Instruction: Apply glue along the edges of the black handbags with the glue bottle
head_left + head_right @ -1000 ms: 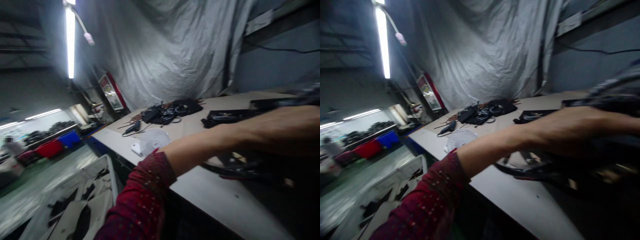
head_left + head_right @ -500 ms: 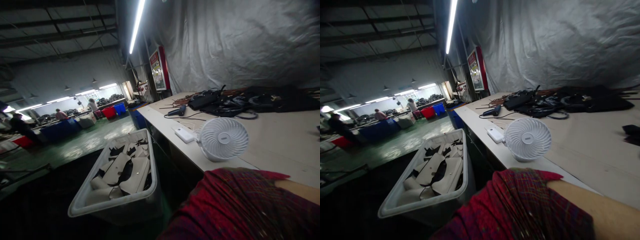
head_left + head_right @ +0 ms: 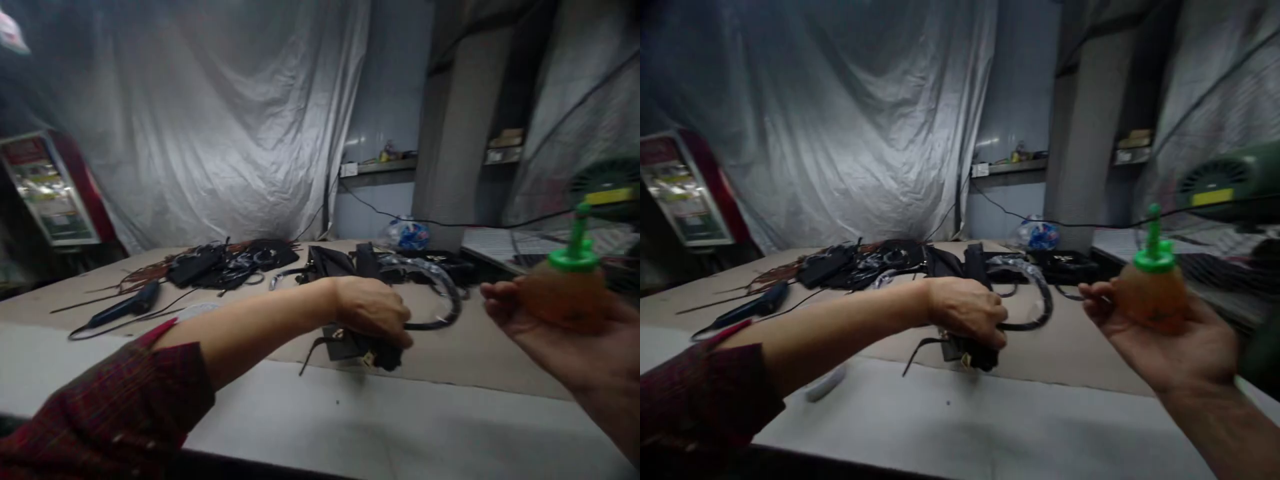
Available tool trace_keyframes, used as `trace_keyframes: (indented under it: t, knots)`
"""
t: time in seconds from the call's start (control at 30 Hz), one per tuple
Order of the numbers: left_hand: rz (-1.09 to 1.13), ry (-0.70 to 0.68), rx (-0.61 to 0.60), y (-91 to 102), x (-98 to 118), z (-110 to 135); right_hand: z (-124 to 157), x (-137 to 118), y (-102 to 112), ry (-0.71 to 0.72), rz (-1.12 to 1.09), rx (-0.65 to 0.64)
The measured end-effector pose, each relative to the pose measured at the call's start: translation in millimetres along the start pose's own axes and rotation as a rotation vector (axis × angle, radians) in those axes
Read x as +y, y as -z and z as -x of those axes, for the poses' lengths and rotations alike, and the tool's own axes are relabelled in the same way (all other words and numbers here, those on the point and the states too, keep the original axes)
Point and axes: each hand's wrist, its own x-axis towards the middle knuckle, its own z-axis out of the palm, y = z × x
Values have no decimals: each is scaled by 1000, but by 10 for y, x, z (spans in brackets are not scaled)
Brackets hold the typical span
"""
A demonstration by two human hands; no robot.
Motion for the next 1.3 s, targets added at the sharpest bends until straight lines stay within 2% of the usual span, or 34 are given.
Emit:
trace_keyframes:
  t: [0.1, 0.27, 0.4, 0.5, 0.63, 0.8, 0.93, 1.13, 1.3]
  knots:
    - [-101, -35, 0, 25, -42, 93, 103, -136, 58, -16, 129, -100]
    - [-85, -283, 98, -215, 271, 251, 103, -82, 97, -37, 202, -448]
    - [-52, -305, 204, -376, 465, 382, 41, 10, 130, -94, 219, -738]
    - [-29, -339, 242, -403, 527, 479, 0, 173, 131, -140, 258, -795]
    - [-30, -352, 234, -440, 608, 557, -39, 359, 65, -176, 287, -893]
    - [-30, -391, 275, -505, 729, 576, -77, 421, -221, -217, 337, -1067]
    - [-45, -397, 264, -513, 779, 540, -68, 508, -456, -341, 432, -1191]
    - [19, -391, 180, -513, 747, 461, 42, 672, -658, -483, 537, -1307]
    - [34, -375, 283, -582, 601, 567, 199, 751, -678, -513, 574, -1337]
